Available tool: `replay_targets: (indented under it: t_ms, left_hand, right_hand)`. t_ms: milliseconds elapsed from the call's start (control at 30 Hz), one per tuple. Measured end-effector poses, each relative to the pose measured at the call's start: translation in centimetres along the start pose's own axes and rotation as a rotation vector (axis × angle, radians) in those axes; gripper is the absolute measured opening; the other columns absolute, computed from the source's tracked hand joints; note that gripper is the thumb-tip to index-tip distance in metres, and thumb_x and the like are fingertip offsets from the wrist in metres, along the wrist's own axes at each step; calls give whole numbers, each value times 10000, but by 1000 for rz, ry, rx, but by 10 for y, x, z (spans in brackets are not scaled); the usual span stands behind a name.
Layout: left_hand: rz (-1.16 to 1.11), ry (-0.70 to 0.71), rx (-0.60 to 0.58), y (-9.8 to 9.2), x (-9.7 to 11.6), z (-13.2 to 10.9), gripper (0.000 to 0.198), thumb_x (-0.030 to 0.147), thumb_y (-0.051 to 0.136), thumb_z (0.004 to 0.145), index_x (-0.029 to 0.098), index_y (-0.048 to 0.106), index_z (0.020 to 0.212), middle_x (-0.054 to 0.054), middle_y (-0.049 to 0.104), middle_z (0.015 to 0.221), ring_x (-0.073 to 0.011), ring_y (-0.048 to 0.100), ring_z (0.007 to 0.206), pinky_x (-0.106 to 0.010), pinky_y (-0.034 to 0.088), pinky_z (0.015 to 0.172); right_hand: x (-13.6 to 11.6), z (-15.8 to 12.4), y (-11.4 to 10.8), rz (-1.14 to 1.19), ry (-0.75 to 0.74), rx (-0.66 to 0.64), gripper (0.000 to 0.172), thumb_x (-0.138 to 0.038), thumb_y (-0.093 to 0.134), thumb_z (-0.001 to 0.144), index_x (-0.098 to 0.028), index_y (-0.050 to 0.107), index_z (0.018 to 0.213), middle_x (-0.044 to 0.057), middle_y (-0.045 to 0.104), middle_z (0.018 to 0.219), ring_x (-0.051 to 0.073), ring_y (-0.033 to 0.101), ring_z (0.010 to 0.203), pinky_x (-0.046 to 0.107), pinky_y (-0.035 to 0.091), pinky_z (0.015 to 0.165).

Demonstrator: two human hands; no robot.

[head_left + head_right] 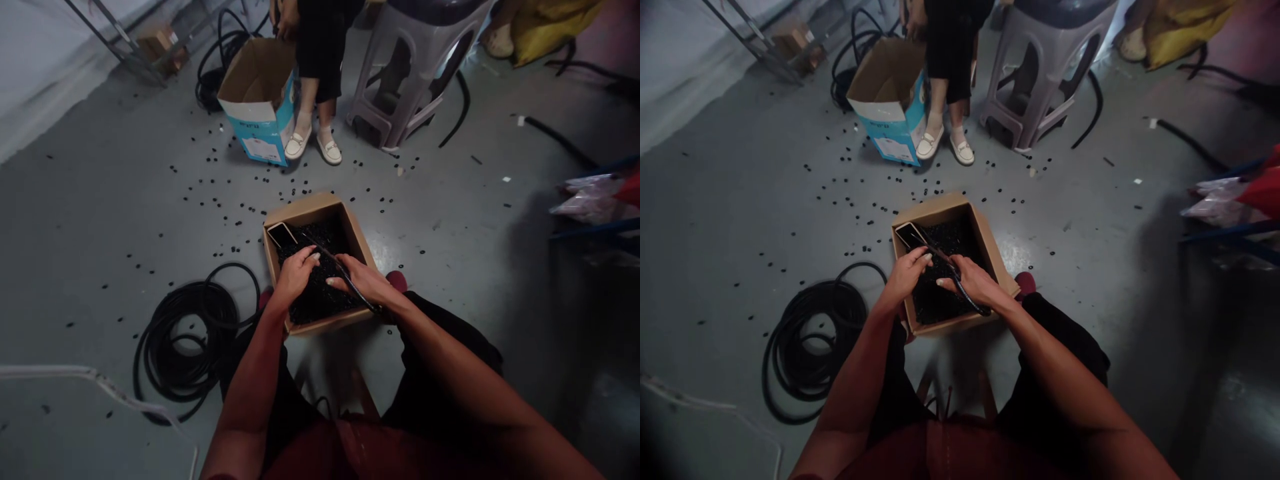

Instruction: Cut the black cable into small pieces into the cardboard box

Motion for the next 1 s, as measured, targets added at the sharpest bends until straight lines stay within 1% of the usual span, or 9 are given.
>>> replay_targets:
  t_ms: [100,167,233,300,400,500,767,900,1000]
  left_hand:
    - [40,-8,-16,1,-3,0,368,300,464,929,152,655,1207,-44,727,913,-156,639,801,-258,476,806]
    - [85,-26,-32,6,-9,-1,356,283,449,937,154,655,1196,-41,724,895,-155,641,790,-249,472,789]
    - [182,-50,-68,14,-17,-2,334,262,418,950,157,660,1156,-43,722,881,-157,645,795,-246,467,777]
    - [340,-72,-138,25,-29,-4,318,242,387,963,150,669,1078,-68,721,895,-170,654,827,-254,462,780]
    - [589,-98,-276,41,-45,-7,318,238,367,974,133,666,1001,-133,717,972,-208,669,907,-281,457,803]
    - [706,-127,-360,49,-56,-8,318,257,367,978,128,654,1016,-174,710,1032,-236,674,965,-298,459,819]
    - [767,-141,-403,54,-58,0,344,263,353,977,105,646,1060,-212,696,1087,-278,666,1035,-336,465,861]
    - [791,-166,-405,54,-54,1,328,261,368,973,126,652,1067,-190,700,1104,-256,663,1043,-323,463,880]
    - [808,-165,-435,53,-49,3,336,256,360,972,126,656,1065,-190,696,1120,-263,663,1043,-328,466,871]
  right_hand:
    - [3,1,4,-6,8,4,383,-437,554,889,-155,549,1149,115,634,1071,241,592,963,313,423,802]
    - [10,1,14,15,32,-5,277,-389,541,893,-174,556,1067,82,641,971,209,588,856,286,407,734]
    - [21,1,33,65,85,-28,191,-343,539,883,-190,546,998,39,627,841,175,562,734,259,377,654]
    - [33,-2,56,142,157,-63,128,-305,537,867,-205,526,945,-4,587,727,149,527,648,240,348,599]
    - [46,-8,89,273,275,-117,72,-251,539,835,-211,481,840,-27,552,694,128,511,636,216,340,570]
    - [48,-12,106,350,318,-142,82,-227,514,833,-210,457,777,-24,520,671,130,500,626,222,343,562]
    - [49,-10,104,360,356,-173,111,-227,503,854,-215,444,761,-23,502,650,140,492,606,240,344,577]
    - [52,-7,103,335,343,-166,117,-209,529,837,-209,464,739,-11,530,681,149,515,633,246,355,589]
    - [50,-7,101,371,341,-179,124,-217,501,850,-212,472,729,-12,518,623,157,517,595,256,372,580]
Point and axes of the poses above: each hand's wrist, its own z-axis towards the middle knuckle, its own y-axis out of the palm, x = y × z, the point moved 4 cm from there along z, towards the middle knuckle
